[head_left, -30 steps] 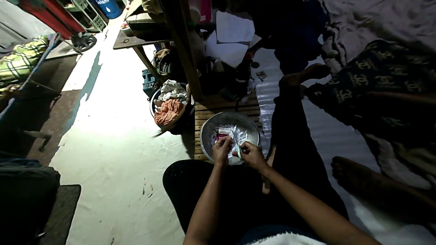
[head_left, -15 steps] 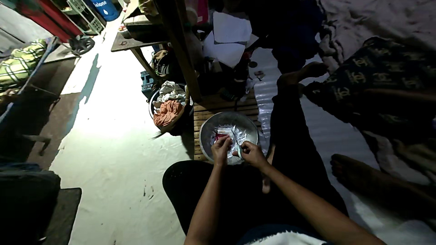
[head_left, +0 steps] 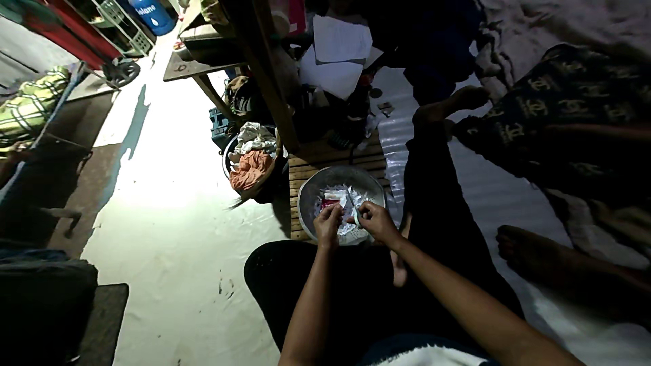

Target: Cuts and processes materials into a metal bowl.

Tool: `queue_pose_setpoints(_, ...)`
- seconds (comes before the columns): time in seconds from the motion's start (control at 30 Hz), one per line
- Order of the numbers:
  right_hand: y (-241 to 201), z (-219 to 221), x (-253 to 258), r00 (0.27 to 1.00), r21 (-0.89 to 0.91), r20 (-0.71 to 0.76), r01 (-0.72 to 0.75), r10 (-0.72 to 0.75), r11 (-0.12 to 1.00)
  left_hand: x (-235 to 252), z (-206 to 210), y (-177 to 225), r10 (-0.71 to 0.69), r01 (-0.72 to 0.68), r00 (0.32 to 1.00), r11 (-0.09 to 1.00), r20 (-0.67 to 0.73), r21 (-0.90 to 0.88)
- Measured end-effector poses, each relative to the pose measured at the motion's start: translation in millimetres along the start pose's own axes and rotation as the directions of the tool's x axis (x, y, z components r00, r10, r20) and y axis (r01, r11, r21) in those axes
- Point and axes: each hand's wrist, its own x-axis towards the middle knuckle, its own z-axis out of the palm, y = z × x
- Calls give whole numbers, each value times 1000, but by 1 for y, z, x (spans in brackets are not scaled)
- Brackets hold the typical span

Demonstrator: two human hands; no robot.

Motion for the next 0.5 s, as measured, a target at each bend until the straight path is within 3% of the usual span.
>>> queue_pose_setpoints(0.27, 10, 8, -13, 991, -60, 116, -54, 61, 997, 5, -2, -3, 49, -52, 996, 998, -73, -44)
queue_pose_setpoints(0.5, 9, 12, -17, 996, -35, 76, -44, 46, 998, 3, -2, -6, 79, -79, 996, 997, -38, 2)
